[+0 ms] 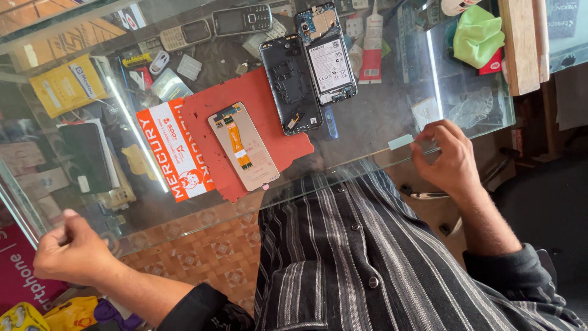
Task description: The person works on a disassembled smartphone at a glass counter. They peel strips of double-sided tape, cut pieces, and press them onto the phone's frame, then use a red and white glue pen to apply adhesive along the edges of the frame and around the display opening.
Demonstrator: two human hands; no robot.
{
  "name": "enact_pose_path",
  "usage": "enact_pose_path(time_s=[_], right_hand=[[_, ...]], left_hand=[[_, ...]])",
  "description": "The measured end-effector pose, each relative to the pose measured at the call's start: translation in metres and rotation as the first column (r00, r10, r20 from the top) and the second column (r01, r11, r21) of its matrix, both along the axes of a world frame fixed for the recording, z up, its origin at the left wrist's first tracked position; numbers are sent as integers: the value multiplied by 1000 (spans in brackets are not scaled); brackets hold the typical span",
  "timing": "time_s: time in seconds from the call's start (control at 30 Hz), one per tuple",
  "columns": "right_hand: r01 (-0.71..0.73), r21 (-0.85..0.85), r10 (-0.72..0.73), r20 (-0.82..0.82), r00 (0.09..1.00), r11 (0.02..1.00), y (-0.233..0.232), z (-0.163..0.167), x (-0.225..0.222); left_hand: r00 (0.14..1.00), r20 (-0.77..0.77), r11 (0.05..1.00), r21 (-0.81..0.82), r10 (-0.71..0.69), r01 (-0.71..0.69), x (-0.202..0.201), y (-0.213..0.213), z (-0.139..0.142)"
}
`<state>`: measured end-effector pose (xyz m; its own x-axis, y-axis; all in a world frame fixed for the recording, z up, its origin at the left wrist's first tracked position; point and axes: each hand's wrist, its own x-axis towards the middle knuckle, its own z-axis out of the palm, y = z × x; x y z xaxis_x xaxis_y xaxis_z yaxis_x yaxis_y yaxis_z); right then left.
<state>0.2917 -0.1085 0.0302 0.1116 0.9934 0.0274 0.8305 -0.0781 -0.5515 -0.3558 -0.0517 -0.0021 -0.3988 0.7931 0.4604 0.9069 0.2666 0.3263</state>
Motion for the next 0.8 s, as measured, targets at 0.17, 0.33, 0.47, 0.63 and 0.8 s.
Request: enact_pose_path(time_s=[0.17, 0.33, 0.47, 0.63, 0.8], right_hand=[[-27, 66, 21, 85, 996, 997, 2, -8, -1], [-152, -5, 144, 363, 921, 988, 15, -5, -10], [-243, -67, 252, 172, 952, 968, 17, 38, -19], [-373, 40, 370, 61, 927, 927, 49, 88, -47], [-682, 227, 625, 276, 730, 696, 104, 89, -100]], left_hand=[[980, 148, 991, 2, -131, 133, 6, 4, 4], [901, 370, 972, -144, 228, -187, 31, 15, 20], [999, 14, 987, -158, 32, -29, 65, 23, 39], [398, 869, 903, 115, -293, 415, 151, 13, 48], [-353, 928, 768, 309, -116, 561, 256, 13, 42]])
